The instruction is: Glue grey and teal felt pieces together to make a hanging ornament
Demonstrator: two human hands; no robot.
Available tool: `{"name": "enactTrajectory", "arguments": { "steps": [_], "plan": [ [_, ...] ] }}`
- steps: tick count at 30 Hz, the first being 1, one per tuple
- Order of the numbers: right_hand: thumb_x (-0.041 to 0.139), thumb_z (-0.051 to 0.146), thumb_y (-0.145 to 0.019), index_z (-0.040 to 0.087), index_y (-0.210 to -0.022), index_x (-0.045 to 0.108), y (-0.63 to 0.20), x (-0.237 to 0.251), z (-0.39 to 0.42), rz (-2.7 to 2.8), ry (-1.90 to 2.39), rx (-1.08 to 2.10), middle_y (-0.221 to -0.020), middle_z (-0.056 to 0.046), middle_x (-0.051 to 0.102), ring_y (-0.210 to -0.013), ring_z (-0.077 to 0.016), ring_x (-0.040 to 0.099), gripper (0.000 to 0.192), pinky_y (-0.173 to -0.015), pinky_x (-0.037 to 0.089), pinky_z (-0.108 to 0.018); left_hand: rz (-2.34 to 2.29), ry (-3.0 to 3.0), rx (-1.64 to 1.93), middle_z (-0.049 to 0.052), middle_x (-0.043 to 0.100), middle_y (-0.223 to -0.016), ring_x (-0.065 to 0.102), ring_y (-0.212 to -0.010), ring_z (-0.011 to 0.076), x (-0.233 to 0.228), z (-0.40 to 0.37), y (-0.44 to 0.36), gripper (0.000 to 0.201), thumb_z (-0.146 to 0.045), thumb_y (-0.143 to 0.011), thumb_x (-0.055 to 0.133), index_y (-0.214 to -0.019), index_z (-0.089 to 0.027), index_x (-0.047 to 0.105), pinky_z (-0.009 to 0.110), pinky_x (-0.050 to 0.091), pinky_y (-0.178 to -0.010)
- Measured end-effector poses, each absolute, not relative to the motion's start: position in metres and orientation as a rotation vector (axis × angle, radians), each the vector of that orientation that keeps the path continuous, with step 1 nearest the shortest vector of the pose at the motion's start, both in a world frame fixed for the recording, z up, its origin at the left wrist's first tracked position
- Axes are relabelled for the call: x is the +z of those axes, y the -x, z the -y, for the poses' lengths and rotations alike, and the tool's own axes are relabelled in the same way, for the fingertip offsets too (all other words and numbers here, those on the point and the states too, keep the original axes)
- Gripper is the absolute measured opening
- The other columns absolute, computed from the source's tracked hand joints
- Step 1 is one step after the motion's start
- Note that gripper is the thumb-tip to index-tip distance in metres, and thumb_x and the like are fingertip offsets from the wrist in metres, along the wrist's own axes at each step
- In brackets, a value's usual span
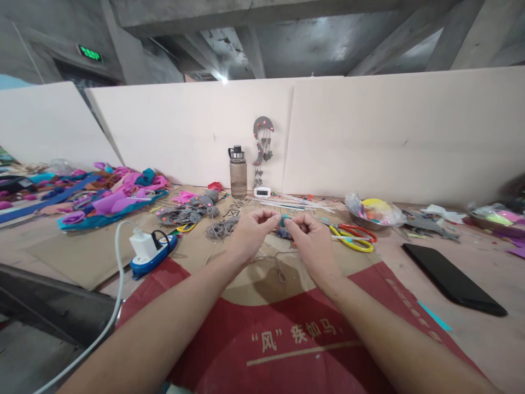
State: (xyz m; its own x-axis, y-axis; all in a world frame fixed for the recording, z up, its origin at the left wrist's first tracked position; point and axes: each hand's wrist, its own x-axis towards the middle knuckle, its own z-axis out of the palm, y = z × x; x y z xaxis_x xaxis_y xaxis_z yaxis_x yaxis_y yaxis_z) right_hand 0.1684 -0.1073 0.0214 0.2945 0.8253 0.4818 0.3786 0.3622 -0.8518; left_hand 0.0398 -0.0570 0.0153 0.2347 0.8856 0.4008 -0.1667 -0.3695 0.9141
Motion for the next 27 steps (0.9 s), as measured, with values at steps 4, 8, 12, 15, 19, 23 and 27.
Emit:
{"name": "enactTrajectory", "arguments": {
  "steps": [4,8,12,15,19,23,27],
  "plan": [
    [0.061,0.039,-0.075,0.018,-0.061,0.057,-0.1678,0.0244,0.1088,1.297,1.233,0.439,-0.052,0.005,0.042,-0.051,-0.01,0.033,0.025,-0.05,0.028,-0.024,-0.706,-1.552,1.332,0.0,0.061,-0.068,0.049,-0.061,0.0088,0.013,0.0556,-0.0402,0.019,-0.035,-0.074,0.065,-0.074,-0.015,0.066,0.023,0.04,-0.063],
    [0.061,0.042,-0.073,0.018,-0.061,0.055,-0.1673,0.025,0.1094,1.272,1.258,0.468,-0.052,0.005,0.042,-0.05,-0.0092,0.033,0.028,-0.048,0.028,-0.024,-0.724,-1.603,1.314,0.0,0.061,-0.07,0.049,-0.062,0.0094,0.0137,0.056,-0.0392,0.021,-0.036,-0.075,0.064,-0.075,-0.015,0.066,0.024,0.039,-0.064],
    [0.064,0.043,-0.072,0.019,-0.073,0.054,-0.1686,0.0229,0.1079,1.222,1.252,0.481,-0.054,0.007,0.041,-0.049,-0.0091,0.036,0.026,-0.047,0.031,-0.022,-0.729,-1.638,1.296,0.0,0.061,-0.07,0.048,-0.062,0.0094,0.0171,0.0569,-0.0366,0.022,-0.037,-0.075,0.064,-0.076,-0.015,0.066,0.024,0.039,-0.065],
    [0.063,0.044,-0.071,0.02,-0.089,0.059,-0.1705,0.0225,0.1073,1.224,1.234,0.498,-0.051,0.009,0.038,-0.045,-0.0096,0.036,0.03,-0.044,0.031,-0.022,-0.69,-1.638,1.252,0.0,0.063,-0.071,0.05,-0.064,0.0097,0.0186,0.0567,-0.035,0.02,-0.036,-0.075,0.065,-0.077,-0.016,0.068,0.023,0.039,-0.065],
    [0.062,0.046,-0.073,0.018,-0.08,0.062,-0.1725,0.0226,0.1073,1.24,1.26,0.555,-0.048,0.007,0.042,-0.042,-0.0087,0.036,0.028,-0.041,0.027,-0.021,-0.625,-1.536,1.168,0.002,0.063,-0.071,0.052,-0.065,0.0102,0.0186,0.0566,-0.0353,0.021,-0.036,-0.075,0.065,-0.076,-0.015,0.069,0.023,0.038,-0.062],
    [0.064,0.045,-0.071,0.018,-0.076,0.06,-0.1722,0.0213,0.1068,1.186,1.237,0.6,-0.053,0.004,0.052,-0.044,-0.0087,0.041,0.028,-0.041,0.028,-0.021,-0.567,-1.368,1.095,0.003,0.063,-0.074,0.054,-0.068,0.0095,0.0187,0.0573,-0.0364,0.019,-0.033,-0.072,0.07,-0.079,-0.015,0.07,0.022,0.038,-0.063],
    [0.065,0.047,-0.069,0.017,-0.075,0.059,-0.171,0.0212,0.108,1.154,1.192,0.631,-0.053,0.004,0.052,-0.044,-0.008,0.039,0.031,-0.04,0.029,-0.021,-0.571,-1.269,1.061,0.001,0.062,-0.079,0.054,-0.068,0.0079,0.018,0.0572,-0.0376,0.022,-0.026,-0.066,0.075,-0.085,-0.016,0.07,0.021,0.039,-0.063]
  ]
}}
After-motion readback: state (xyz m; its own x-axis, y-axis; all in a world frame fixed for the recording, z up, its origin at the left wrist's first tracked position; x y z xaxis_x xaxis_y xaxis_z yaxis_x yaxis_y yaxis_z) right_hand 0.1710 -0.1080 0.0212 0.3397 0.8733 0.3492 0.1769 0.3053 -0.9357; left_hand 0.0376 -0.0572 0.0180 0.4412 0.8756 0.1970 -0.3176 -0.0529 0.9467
